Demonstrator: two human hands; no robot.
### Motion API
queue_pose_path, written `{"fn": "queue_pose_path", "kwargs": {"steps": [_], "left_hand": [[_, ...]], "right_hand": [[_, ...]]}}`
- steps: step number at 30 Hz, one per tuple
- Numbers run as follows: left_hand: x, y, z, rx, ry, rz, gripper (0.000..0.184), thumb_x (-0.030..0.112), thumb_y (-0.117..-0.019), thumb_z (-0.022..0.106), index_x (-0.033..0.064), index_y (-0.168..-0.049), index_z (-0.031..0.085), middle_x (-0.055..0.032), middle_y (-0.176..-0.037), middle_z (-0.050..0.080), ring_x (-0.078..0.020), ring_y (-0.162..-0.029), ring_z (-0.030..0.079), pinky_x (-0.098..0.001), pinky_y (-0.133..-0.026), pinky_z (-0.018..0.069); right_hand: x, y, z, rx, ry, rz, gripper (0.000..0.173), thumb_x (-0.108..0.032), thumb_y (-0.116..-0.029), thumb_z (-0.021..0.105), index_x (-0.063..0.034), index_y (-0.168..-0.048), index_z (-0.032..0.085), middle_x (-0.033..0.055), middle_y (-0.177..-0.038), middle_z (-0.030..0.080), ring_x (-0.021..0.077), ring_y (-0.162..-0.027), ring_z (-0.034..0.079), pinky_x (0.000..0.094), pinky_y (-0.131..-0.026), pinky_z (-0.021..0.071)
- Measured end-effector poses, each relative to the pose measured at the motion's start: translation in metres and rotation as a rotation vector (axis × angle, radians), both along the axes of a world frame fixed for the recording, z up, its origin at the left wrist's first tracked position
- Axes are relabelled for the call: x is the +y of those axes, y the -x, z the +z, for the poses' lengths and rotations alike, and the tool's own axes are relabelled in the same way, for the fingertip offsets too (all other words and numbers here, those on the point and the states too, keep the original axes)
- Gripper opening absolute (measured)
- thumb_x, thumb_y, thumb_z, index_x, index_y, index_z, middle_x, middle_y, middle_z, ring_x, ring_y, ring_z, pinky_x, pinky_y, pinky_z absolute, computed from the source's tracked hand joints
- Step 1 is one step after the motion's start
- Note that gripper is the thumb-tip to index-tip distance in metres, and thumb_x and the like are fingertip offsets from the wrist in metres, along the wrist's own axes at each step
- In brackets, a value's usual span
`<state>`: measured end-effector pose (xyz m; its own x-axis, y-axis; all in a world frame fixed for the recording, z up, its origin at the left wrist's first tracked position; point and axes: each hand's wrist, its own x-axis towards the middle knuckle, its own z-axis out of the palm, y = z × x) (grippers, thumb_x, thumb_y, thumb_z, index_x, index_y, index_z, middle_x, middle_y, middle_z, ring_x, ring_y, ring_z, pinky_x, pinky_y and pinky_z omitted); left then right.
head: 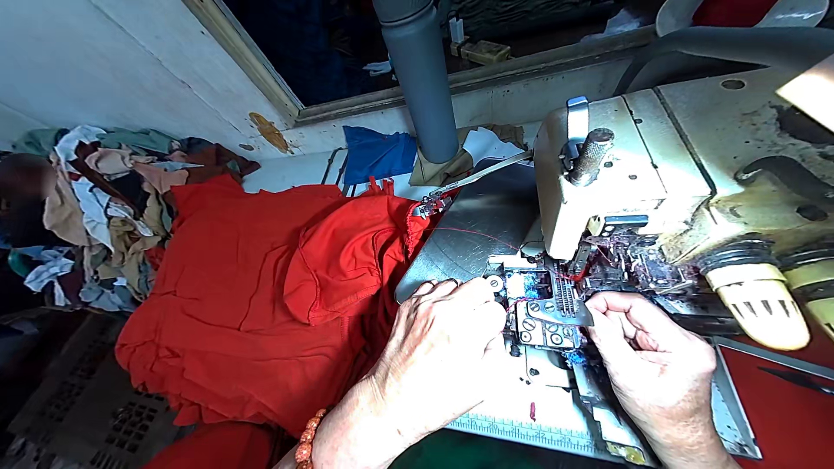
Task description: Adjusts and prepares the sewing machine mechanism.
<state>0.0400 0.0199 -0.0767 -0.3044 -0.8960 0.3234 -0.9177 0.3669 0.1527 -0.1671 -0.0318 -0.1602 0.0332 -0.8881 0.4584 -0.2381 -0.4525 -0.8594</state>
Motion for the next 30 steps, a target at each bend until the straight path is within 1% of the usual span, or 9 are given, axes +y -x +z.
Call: {"fn": "queue_pose_path", "kwargs": {"steps": [4,6,9,12,15,18,20,25,30], "left_hand": [[-0.003,0.002,0.005,0.157,-0.046,-0.026,0.016,0.018,-0.0876,0.060,0.0147,-0.074,0.068,0.0035,-0.082,0.066,-0.0057,-0.079,0.065,-0.0232,-0.067,0.0527],[-0.004,0.003,0.004,0.217,-0.049,-0.017,0.015,0.016,-0.0903,0.059,0.0133,-0.078,0.067,0.0041,-0.077,0.060,-0.0050,-0.071,0.060,-0.0213,-0.062,0.0504],[0.000,-0.006,-0.010,0.116,-0.061,0.003,0.015,0.022,-0.0981,0.055,0.0137,-0.093,0.067,0.0017,-0.082,0.061,-0.0101,-0.073,0.062,-0.0272,-0.064,0.0523],[0.000,0.000,0.008,-0.053,-0.057,-0.052,0.020,0.021,-0.0950,0.057,0.0142,-0.093,0.075,-0.0019,-0.095,0.072,-0.0155,-0.086,0.068,-0.0310,-0.073,0.0541],[0.000,0.003,0.017,-0.129,-0.074,-0.032,0.018,0.019,-0.0907,0.061,0.0140,-0.092,0.078,-0.0033,-0.104,0.074,-0.0178,-0.090,0.070,-0.0320,-0.075,0.0565],[0.002,0.000,0.009,-0.188,-0.057,-0.022,0.010,0.016,-0.0847,0.065,0.0128,-0.078,0.072,-0.0022,-0.083,0.065,-0.0195,-0.079,0.066,-0.0332,-0.065,0.0547],[0.003,-0.006,0.000,-0.191,-0.032,-0.011,0.013,0.017,-0.0857,0.061,0.0131,-0.076,0.069,-0.0013,-0.077,0.061,-0.0194,-0.076,0.065,-0.0335,-0.062,0.0538],[0.001,-0.007,-0.003,-0.083,0.005,0.036,0.017,0.020,-0.0850,0.060,0.0164,-0.070,0.067,0.0031,-0.072,0.057,-0.0123,-0.067,0.060,-0.0287,-0.053,0.0482],[0.000,-0.016,-0.002,0.000,-0.091,0.008,0.016,0.025,-0.0869,0.060,0.0209,-0.073,0.067,0.0070,-0.078,0.060,-0.0070,-0.070,0.059,-0.0269,-0.056,0.0480]], "right_hand": [[0.000,0.000,0.001,0.000,0.003,-0.007,0.010,-0.010,-0.0903,0.060,-0.0040,-0.090,0.068,-0.0133,-0.063,0.051,-0.0122,-0.053,0.041,0.0045,-0.049,0.0356],[0.001,-0.001,0.001,0.002,0.008,-0.019,0.010,-0.010,-0.0900,0.060,-0.0037,-0.090,0.068,-0.0131,-0.063,0.051,-0.0119,-0.053,0.040,0.0048,-0.049,0.0347],[0.001,0.000,0.001,0.004,0.002,-0.021,0.010,-0.010,-0.0908,0.061,-0.0036,-0.091,0.068,-0.0130,-0.063,0.051,-0.0112,-0.052,0.041,0.0053,-0.048,0.0352],[0.001,0.001,-0.001,0.021,0.014,-0.008,0.011,-0.011,-0.0906,0.060,-0.0032,-0.092,0.068,-0.0125,-0.063,0.051,-0.0111,-0.053,0.040,0.0053,-0.049,0.0345],[0.001,0.000,0.000,0.032,0.014,-0.005,0.012,-0.010,-0.0897,0.060,-0.0030,-0.092,0.068,-0.0120,-0.063,0.050,-0.0107,-0.053,0.040,0.0055,-0.049,0.0339],[0.002,0.000,0.000,0.040,0.008,-0.012,0.012,-0.011,-0.0899,0.059,-0.0032,-0.091,0.069,-0.0118,-0.064,0.051,-0.0115,-0.053,0.041,0.0051,-0.049,0.0346],[0.002,0.000,-0.001,0.051,0.017,-0.016,0.014,-0.012,-0.0911,0.058,-0.0024,-0.091,0.069,-0.0108,-0.064,0.052,-0.0114,-0.053,0.041,0.0052,-0.049,0.0356],[0.002,-0.001,-0.001,0.076,0.050,-0.031,0.015,-0.012,-0.0937,0.057,-0.0019,-0.092,0.069,-0.0090,-0.066,0.053,-0.0100,-0.054,0.042,0.0062,-0.050,0.0358],[0.000,-0.001,0.001,0.020,0.032,-0.040,0.012,-0.012,-0.0939,0.060,-0.0032,-0.093,0.068,-0.0115,-0.064,0.051,-0.0098,-0.053,0.040,0.0064,-0.049,0.0342]]}}
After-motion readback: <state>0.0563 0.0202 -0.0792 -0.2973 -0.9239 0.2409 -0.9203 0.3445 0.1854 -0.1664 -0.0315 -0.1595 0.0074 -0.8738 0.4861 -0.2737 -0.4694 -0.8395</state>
